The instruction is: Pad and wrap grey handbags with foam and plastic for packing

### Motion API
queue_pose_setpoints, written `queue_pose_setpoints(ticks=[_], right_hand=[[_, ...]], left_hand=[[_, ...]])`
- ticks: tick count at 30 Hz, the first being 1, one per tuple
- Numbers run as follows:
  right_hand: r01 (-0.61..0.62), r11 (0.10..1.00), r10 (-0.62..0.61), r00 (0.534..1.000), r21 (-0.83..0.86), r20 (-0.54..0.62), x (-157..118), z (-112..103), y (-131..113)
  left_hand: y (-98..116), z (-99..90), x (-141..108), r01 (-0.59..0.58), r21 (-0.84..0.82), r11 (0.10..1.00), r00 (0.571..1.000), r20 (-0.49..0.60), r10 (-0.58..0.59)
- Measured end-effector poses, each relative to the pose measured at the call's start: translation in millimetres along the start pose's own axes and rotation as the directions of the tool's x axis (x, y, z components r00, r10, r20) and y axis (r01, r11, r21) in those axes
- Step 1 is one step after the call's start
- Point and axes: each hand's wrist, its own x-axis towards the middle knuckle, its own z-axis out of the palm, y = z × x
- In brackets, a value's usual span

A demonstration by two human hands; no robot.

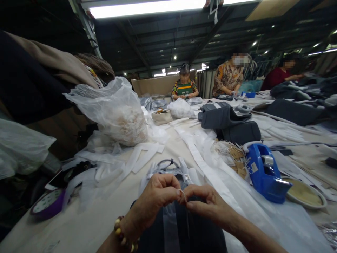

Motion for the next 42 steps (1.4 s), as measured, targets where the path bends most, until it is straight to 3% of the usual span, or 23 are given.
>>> queue_pose_setpoints(ticks=[9,14,19,30,34,38,42], right_hand=[[-0.131,0.987,0.136,0.989,0.094,-0.05,-2.8,2.2,-1.4],[-0.073,0.997,0.071,0.994,-0.03,-0.079,0.6,8.4,1.6],[-0.092,0.993,0.086,0.993,-0.075,-0.078,2.9,12.7,7.2],[-0.213,0.952,0.213,0.977,0.22,0.022,0.1,19.0,11.1],[-0.225,0.944,0.226,0.974,0.242,0.024,-1.5,20.8,14.4],[-0.279,0.923,0.29,0.957,0.267,-0.001,-4.3,23.6,17.6],[-0.24,0.951,0.266,0.956,0.195,-0.121,-6.1,24.8,19.0]], left_hand=[[-4.4,0.9,-0.3,0.007,-0.006,1.0,1.0,-0.004,-0.007],[-2.3,1.3,0.5,0.023,-0.012,1.0,1.0,-0.016,-0.023],[-4.9,-0.5,0.3,0.018,-0.009,1.0,0.999,-0.031,-0.018],[-6.1,-6.4,-0.8,0.007,-0.047,0.999,0.998,-0.059,-0.01],[-7.3,-9.7,-3.3,-0.021,-0.07,0.997,0.997,-0.079,0.015],[-14.7,-11.6,-5.7,0.024,-0.147,0.989,0.999,-0.03,-0.028],[-24.0,-7.7,-7.6,0.051,-0.254,0.966,0.998,-0.034,-0.061]])
